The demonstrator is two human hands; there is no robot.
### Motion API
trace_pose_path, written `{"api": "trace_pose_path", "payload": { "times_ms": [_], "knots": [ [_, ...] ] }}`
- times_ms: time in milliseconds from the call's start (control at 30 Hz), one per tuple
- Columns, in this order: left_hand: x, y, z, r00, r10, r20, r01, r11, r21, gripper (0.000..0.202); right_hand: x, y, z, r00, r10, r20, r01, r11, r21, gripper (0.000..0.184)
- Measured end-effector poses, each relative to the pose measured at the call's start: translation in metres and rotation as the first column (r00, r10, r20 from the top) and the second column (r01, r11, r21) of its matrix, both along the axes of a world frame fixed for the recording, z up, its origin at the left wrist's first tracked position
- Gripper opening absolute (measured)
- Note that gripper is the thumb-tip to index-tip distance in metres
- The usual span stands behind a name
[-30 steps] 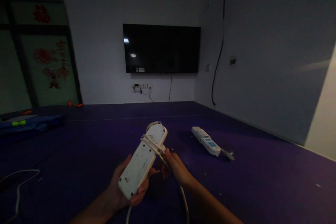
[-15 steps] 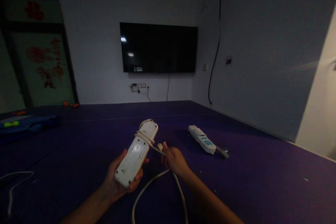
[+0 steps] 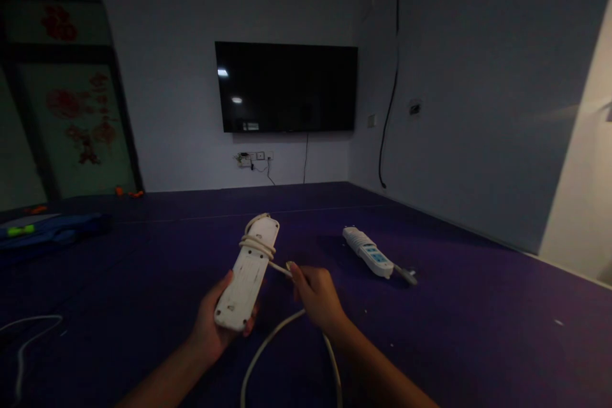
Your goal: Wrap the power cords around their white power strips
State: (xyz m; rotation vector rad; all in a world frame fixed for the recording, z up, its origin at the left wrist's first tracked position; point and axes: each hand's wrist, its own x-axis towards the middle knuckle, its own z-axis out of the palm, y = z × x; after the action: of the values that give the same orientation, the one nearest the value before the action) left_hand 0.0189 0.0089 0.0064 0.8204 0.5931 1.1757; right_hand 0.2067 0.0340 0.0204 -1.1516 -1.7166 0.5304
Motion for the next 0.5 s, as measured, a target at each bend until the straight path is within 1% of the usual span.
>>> {"api": "trace_pose_path", "payload": {
  "times_ms": [67,133,200,300,433,500],
  "knots": [
    [0.0003,0.0024,-0.0012,0.997,0.053,-0.061,-0.056,0.998,-0.043,0.062,-0.0001,0.0015,-0.0016,0.999,0.008,-0.05,-0.011,0.998,-0.054,0.064],
    [0.0006,0.0037,-0.002,0.988,0.093,-0.12,-0.099,0.994,-0.044,0.06,0.0,0.0042,-0.0042,0.996,0.009,-0.092,-0.019,0.994,-0.11,0.064],
    [0.001,0.0035,-0.0022,0.978,0.122,-0.171,-0.125,0.992,-0.009,0.058,-0.0001,0.006,-0.0065,0.992,0.008,-0.122,-0.026,0.989,-0.147,0.064],
    [0.0014,0.0014,-0.0014,0.963,0.159,-0.216,-0.149,0.987,0.059,0.056,-0.001,0.0049,-0.007,0.988,0.022,-0.153,-0.048,0.986,-0.163,0.063],
    [0.0016,0.0002,-0.0008,0.928,0.229,-0.293,-0.199,0.971,0.13,0.053,-0.003,0.0003,-0.0034,0.979,0.041,-0.2,-0.083,0.975,-0.205,0.061],
    [0.0012,0.0017,-0.0018,0.906,0.27,-0.327,-0.226,0.96,0.166,0.051,-0.0042,-0.0008,-0.0013,0.964,0.063,-0.259,-0.128,0.962,-0.242,0.059]
  ]
}}
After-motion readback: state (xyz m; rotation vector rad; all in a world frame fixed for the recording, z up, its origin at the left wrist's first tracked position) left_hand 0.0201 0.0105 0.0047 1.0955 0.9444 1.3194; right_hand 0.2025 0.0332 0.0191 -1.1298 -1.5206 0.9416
